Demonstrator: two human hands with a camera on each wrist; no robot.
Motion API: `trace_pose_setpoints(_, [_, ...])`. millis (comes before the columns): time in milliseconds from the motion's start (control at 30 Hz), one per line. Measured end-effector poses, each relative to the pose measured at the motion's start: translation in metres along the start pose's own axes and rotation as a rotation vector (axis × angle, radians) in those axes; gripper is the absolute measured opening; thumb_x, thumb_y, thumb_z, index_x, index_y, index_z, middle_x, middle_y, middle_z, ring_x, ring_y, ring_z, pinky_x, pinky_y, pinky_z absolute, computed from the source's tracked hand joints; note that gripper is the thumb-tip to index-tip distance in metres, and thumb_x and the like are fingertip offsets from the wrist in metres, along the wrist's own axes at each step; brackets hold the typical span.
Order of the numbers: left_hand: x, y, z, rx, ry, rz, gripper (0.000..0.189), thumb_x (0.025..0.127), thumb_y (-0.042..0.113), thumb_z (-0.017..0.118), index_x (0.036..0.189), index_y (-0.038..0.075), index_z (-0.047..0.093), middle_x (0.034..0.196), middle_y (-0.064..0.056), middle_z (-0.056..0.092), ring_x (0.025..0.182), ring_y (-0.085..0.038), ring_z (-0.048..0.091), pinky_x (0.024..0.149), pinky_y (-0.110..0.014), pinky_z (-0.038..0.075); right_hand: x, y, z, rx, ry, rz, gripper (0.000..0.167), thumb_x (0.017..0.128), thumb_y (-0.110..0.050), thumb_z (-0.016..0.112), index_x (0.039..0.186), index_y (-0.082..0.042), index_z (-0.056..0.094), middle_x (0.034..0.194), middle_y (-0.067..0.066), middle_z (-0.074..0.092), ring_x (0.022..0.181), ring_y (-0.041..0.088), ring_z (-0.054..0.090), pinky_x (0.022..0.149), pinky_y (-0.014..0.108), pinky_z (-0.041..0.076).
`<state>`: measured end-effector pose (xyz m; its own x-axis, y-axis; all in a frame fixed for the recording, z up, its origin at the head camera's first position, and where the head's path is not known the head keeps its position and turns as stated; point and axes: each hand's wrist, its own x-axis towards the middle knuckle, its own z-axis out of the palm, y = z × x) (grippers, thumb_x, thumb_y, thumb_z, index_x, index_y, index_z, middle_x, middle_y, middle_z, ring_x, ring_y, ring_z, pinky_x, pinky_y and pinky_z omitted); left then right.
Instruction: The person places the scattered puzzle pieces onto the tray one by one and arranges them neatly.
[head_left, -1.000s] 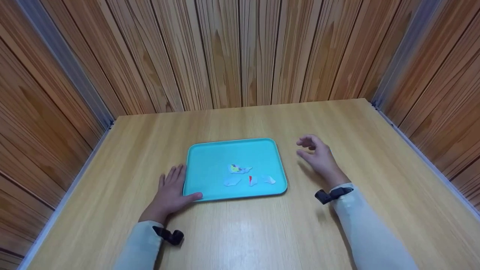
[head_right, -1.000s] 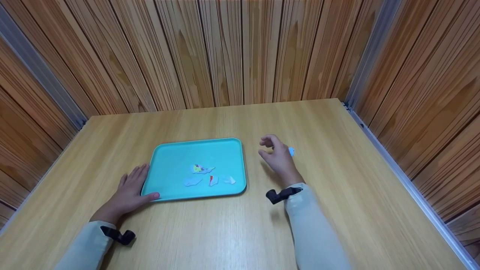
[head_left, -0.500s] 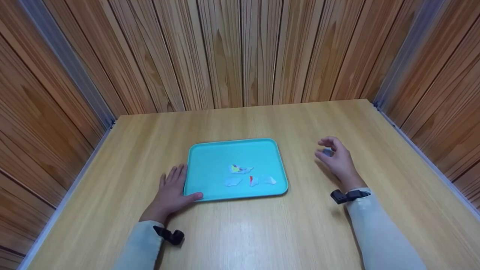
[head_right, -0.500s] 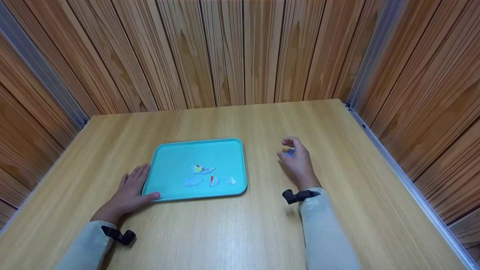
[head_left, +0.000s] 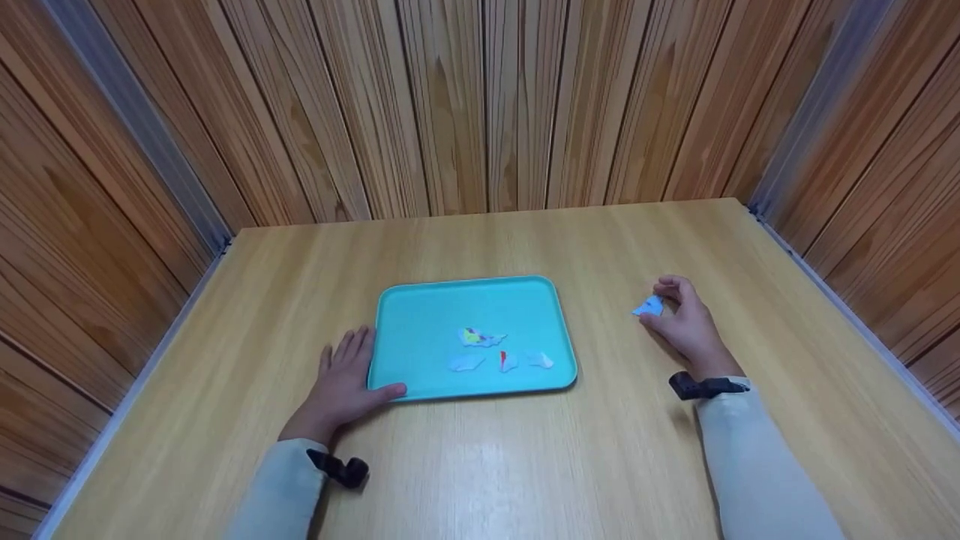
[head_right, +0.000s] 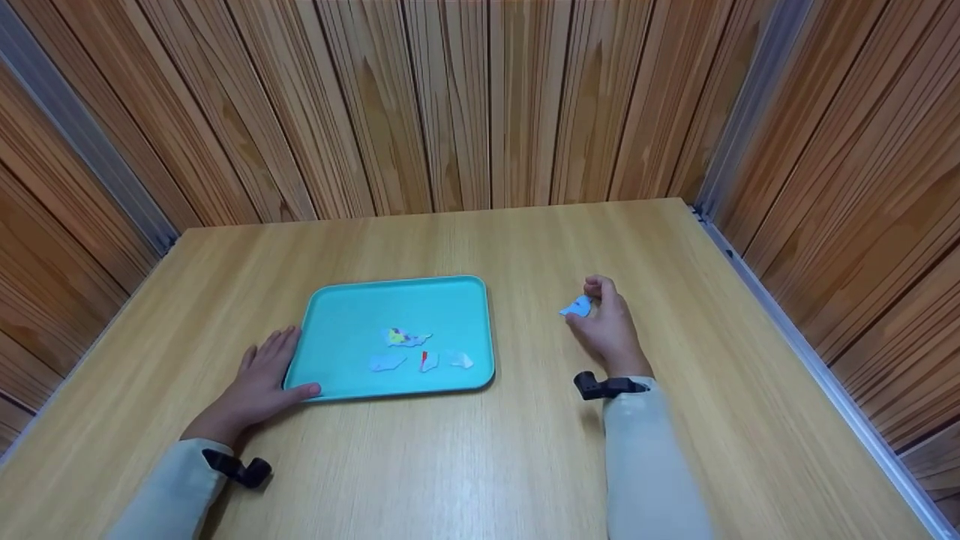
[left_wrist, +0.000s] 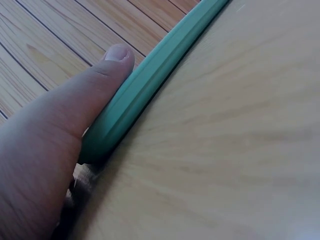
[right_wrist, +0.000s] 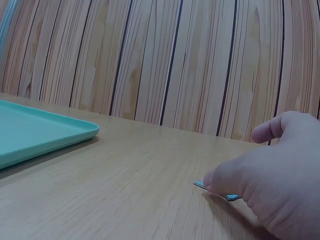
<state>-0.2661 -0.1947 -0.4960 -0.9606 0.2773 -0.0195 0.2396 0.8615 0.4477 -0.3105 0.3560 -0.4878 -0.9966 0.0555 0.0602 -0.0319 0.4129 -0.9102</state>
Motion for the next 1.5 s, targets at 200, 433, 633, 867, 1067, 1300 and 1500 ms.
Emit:
trace_pose_setpoints(200, [0.0011, -0.0002, -0.0011, 0.007, -0.004, -0.004, 0.12, 0.083, 0.078, 0.058, 0.162, 0.002, 0.01, 0.168, -0.02, 0.008, 0.155, -0.04, -0.001, 0.119, -0.063, -0.007, -0.0007, -0.0011, 0.0005, -0.05, 0.006, 0.038, 0.073, 0.097, -0.012, 0.07, 0.154, -0.007, 0.025, 0.157, 0.018, 0.037, 0.15, 0.035, 0.027, 0.121, 0.055, 0.018])
trace_pose_setpoints(433, [0.0018, 0.0007, -0.0025, 0.007, -0.006, -0.002, 0.119, 0.083, 0.077, 0.059, 0.161, 0.002, 0.01, 0.168, -0.02, 0.007, 0.154, -0.041, 0.0, 0.119, -0.063, -0.008, -0.0008, -0.0005, 0.0009, -0.069, 0.016, 0.026, 0.07, 0.096, -0.011, 0.069, 0.152, -0.003, 0.028, 0.153, 0.021, 0.041, 0.148, 0.037, 0.03, 0.12, 0.054, 0.021])
trace_pose_setpoints(633, [0.0019, 0.0, -0.0012, 0.008, 0.007, -0.005, 0.119, 0.084, 0.076, 0.059, 0.161, 0.001, 0.01, 0.168, -0.02, 0.008, 0.154, -0.041, 0.001, 0.119, -0.064, -0.007, -0.0029, 0.0007, 0.0026, -0.147, 0.011, -0.006, 0.069, 0.096, -0.018, 0.072, 0.149, 0.0, 0.032, 0.145, 0.023, 0.045, 0.146, 0.039, 0.033, 0.119, 0.053, 0.025])
trace_pose_setpoints(867, [0.0007, -0.0015, -0.0006, 0.004, 0.018, 0.002, 0.119, 0.084, 0.076, 0.06, 0.161, 0.0, 0.011, 0.168, -0.02, 0.009, 0.154, -0.042, 0.001, 0.118, -0.065, -0.007, -0.0058, -0.0011, 0.0043, -0.161, -0.009, -0.036, 0.075, 0.093, -0.026, 0.076, 0.148, 0.002, 0.033, 0.14, 0.025, 0.045, 0.145, 0.041, 0.034, 0.118, 0.054, 0.027])
trace_pose_setpoints(1067, [0.0003, -0.0014, -0.0006, -0.007, 0.013, 0.006, 0.119, 0.083, 0.077, 0.06, 0.161, 0.001, 0.011, 0.168, -0.019, 0.008, 0.155, -0.041, 0.001, 0.119, -0.064, -0.007, -0.0052, -0.0018, -0.0017, -0.131, -0.067, -0.019, 0.065, 0.096, -0.005, 0.063, 0.151, -0.002, 0.029, 0.148, 0.022, 0.044, 0.149, 0.04, 0.026, 0.121, 0.06, 0.013])
trace_pose_setpoints(1300, [0.0003, -0.0017, -0.0005, -0.009, 0.003, 0.001, 0.119, 0.083, 0.078, 0.059, 0.162, 0.003, 0.01, 0.169, -0.019, 0.008, 0.155, -0.04, 0.0, 0.119, -0.063, -0.008, -0.0051, -0.0005, -0.0017, -0.139, -0.08, -0.009, 0.065, 0.091, 0.003, 0.057, 0.15, -0.001, 0.031, 0.143, 0.022, 0.048, 0.145, 0.04, 0.031, 0.119, 0.062, 0.014])
trace_pose_setpoints(1500, [0.0013, -0.0031, 0.0016, 0.007, 0.012, 0.008, 0.118, 0.083, 0.076, 0.06, 0.161, 0.001, 0.011, 0.168, -0.02, 0.009, 0.155, -0.041, 0.002, 0.119, -0.064, -0.006, -0.0034, 0.0016, 0.0001, -0.198, -0.053, -0.055, 0.061, 0.091, 0.002, 0.059, 0.146, 0.003, 0.034, 0.134, 0.026, 0.053, 0.135, 0.043, 0.042, 0.117, 0.06, 0.022])
